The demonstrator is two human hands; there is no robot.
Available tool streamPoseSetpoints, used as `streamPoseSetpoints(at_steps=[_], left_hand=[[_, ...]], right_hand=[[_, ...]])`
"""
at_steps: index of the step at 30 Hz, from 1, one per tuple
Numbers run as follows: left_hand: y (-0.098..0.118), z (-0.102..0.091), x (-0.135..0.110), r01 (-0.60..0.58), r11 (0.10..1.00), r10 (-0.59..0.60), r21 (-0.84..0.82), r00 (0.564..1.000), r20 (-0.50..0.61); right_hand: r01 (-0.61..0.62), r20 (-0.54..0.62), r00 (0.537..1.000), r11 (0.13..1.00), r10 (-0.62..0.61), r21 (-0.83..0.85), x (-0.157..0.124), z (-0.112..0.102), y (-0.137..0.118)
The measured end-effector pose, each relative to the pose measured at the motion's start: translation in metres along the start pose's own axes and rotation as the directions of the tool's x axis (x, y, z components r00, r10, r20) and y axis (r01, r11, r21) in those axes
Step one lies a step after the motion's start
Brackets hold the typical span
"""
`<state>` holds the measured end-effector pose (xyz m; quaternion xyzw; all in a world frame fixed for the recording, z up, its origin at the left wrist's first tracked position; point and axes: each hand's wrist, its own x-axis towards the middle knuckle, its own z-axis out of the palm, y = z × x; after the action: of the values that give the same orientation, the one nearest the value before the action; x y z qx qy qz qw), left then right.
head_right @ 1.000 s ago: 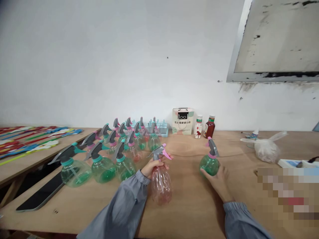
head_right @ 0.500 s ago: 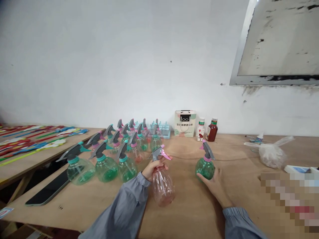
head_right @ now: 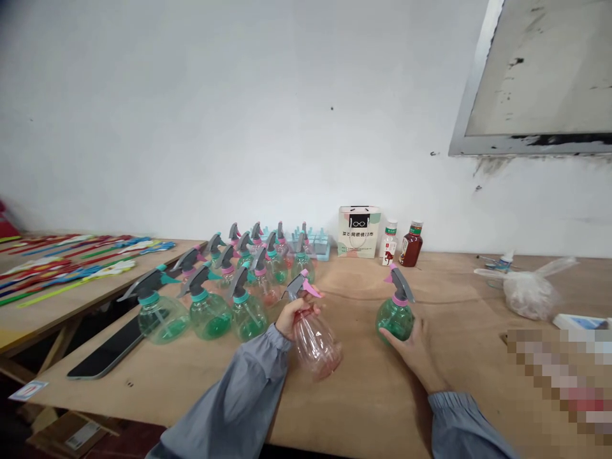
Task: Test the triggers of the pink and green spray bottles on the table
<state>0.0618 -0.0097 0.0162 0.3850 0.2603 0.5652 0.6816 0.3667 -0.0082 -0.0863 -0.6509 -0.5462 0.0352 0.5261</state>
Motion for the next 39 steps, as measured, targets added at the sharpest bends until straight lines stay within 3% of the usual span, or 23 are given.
streamPoseSetpoints(at_steps=[4, 8, 12, 17, 25, 32, 35, 39], left_hand=[[-0.004, -0.002, 0.002, -0.028, 0.999, 0.023, -0.040, 0.994, -0.108], [-0.002, -0.001, 0.000, 0.006, 1.000, -0.006, -0.001, 1.000, -0.007], [0.001, 0.003, -0.004, -0.050, 0.996, 0.046, 0.068, 0.997, 0.061], [0.000, 0.007, -0.007, -0.058, 0.995, 0.063, 0.081, 0.996, -0.062], [0.005, 0.007, -0.009, -0.089, 0.977, 0.060, 0.195, 0.987, 0.150], [0.000, 0.001, -0.009, -0.119, 0.962, 0.111, 0.244, 0.993, 0.045], [0.005, -0.004, -0.003, -0.220, 0.880, 0.273, 0.421, 0.959, -0.070], [0.015, -0.015, 0.014, -0.322, 0.639, 0.549, 0.699, 0.827, -0.121]], right_hand=[[-0.034, 0.040, 0.999, 0.999, 0.034, -0.010, -0.004, -0.001, -0.003], [-0.051, 0.039, 0.998, 0.999, 0.052, -0.019, -0.007, -0.001, -0.010], [-0.020, 0.029, 0.999, 1.000, 0.020, -0.012, -0.009, -0.002, -0.016], [-0.051, 0.054, 0.997, 0.999, 0.052, -0.009, -0.009, -0.005, -0.022], [-0.015, 0.059, 0.998, 1.000, 0.015, -0.003, -0.009, -0.006, -0.020], [-0.030, 0.044, 0.999, 0.999, 0.031, -0.018, -0.009, -0.002, -0.013], [-0.026, 0.058, 0.998, 1.000, 0.027, -0.005, -0.008, -0.003, -0.015], [-0.029, 0.078, 0.997, 1.000, 0.029, 0.003, -0.008, -0.007, -0.019]])
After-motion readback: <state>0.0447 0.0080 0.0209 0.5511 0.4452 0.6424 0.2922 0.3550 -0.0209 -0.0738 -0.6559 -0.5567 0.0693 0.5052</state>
